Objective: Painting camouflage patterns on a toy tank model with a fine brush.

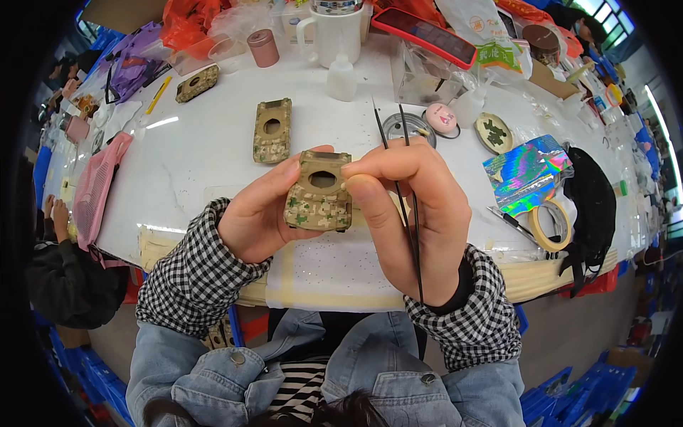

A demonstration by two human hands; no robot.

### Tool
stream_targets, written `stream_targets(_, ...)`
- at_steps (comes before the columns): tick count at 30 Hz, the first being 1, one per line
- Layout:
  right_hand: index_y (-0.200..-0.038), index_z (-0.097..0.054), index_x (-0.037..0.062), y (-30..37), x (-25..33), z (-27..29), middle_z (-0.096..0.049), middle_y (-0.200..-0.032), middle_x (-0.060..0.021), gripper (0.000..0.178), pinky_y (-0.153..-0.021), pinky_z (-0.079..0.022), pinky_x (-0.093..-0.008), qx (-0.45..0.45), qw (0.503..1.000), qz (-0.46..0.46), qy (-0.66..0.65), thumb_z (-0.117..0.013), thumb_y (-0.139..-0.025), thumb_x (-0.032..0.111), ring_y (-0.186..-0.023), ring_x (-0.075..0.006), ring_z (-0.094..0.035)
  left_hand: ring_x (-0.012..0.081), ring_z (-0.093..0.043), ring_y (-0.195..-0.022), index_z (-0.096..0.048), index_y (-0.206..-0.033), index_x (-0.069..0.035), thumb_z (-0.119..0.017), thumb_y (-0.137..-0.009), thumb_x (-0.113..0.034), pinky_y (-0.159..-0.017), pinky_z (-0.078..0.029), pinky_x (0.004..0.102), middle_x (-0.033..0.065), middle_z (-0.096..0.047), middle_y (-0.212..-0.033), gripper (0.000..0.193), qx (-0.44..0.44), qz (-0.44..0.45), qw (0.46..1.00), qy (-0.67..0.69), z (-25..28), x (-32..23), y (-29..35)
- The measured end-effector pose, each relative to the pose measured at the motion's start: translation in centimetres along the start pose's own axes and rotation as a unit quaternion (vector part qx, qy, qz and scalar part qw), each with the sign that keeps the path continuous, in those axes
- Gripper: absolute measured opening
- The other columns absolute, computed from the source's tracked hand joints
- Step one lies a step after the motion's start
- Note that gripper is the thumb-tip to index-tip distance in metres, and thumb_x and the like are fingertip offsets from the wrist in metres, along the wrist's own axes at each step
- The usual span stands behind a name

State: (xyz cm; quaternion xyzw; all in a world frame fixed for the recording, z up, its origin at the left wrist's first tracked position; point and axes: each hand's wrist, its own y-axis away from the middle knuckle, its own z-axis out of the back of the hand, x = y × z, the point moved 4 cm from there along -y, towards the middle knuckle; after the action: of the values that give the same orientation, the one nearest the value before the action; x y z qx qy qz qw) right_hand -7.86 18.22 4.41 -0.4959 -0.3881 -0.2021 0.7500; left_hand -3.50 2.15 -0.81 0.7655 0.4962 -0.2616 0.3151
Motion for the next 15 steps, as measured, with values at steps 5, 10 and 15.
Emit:
stream_targets(5,-0.095,-0.057,0.0013,0.10,-0.56,-0.56,-0.055,-0.080,-0.0025,0.008,-0.062,-0.035,-0.0207,0.000,0.999,-0.029,-0.026,-0.060,-0.089,0.005,-0.067,-0.0068,-0.044,0.0196,-0.055,-0.114,-0.028,-0.141,-0.009,-0.039,-0.098,-0.033,-0.090,-0.051,0.0354,0.0085,-0.048,-0.131,0.050,0.002,0.001,1.000,0.001,-0.21,0.03,0.01)
stream_targets(10,-0.094,-0.059,0.0018,0.10,-0.78,-0.66,-0.056,-0.078,-0.0024,0.007,-0.061,-0.035,-0.0207,0.000,1.000,-0.023,-0.005,-0.060,-0.088,0.005,-0.066,-0.0070,-0.044,0.0210,-0.054,-0.116,-0.028,-0.140,-0.008,-0.039,-0.098,-0.033,-0.093,-0.049,0.0379,0.0099,-0.047,-0.131,0.051,0.008,-0.002,1.000,0.000,-0.20,0.03,0.05)
stream_targets(15,-0.093,-0.059,0.0021,0.16,-0.87,-0.80,-0.055,-0.077,-0.0019,0.007,-0.060,-0.035,-0.0212,-0.010,1.000,-0.021,-0.010,-0.061,-0.088,0.006,-0.065,-0.0073,-0.044,0.0230,-0.053,-0.117,-0.027,-0.140,-0.007,-0.039,-0.098,-0.032,-0.095,-0.048,0.0400,0.0115,-0.046,-0.132,0.050,0.014,-0.007,1.000,0.004,-0.22,0.10,-0.03)
